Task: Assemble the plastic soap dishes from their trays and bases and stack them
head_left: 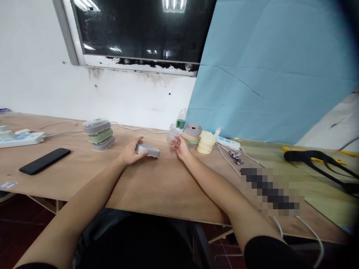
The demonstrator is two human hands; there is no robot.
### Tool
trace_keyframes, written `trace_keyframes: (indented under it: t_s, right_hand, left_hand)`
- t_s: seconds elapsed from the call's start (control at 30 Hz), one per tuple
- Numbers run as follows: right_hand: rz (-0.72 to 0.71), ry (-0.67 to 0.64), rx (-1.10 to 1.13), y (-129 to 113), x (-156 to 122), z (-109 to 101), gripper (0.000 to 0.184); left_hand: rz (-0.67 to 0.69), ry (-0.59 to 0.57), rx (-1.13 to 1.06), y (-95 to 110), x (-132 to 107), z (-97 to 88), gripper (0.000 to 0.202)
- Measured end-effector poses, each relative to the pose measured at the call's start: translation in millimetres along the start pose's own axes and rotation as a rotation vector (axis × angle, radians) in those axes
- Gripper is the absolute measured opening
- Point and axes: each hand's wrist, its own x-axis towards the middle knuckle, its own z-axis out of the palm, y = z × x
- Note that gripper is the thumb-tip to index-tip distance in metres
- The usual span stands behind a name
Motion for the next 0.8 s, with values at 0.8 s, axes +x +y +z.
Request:
trace_keyframes:
  t_s: [0.8]
  right_hand:
    - [-0.417,-0.532,-0.723,34.4,-27.5,17.0,0.040]
  left_hand:
    - [0.025,-0.068,0.002,-3.8,-0.6,7.9,0.090]
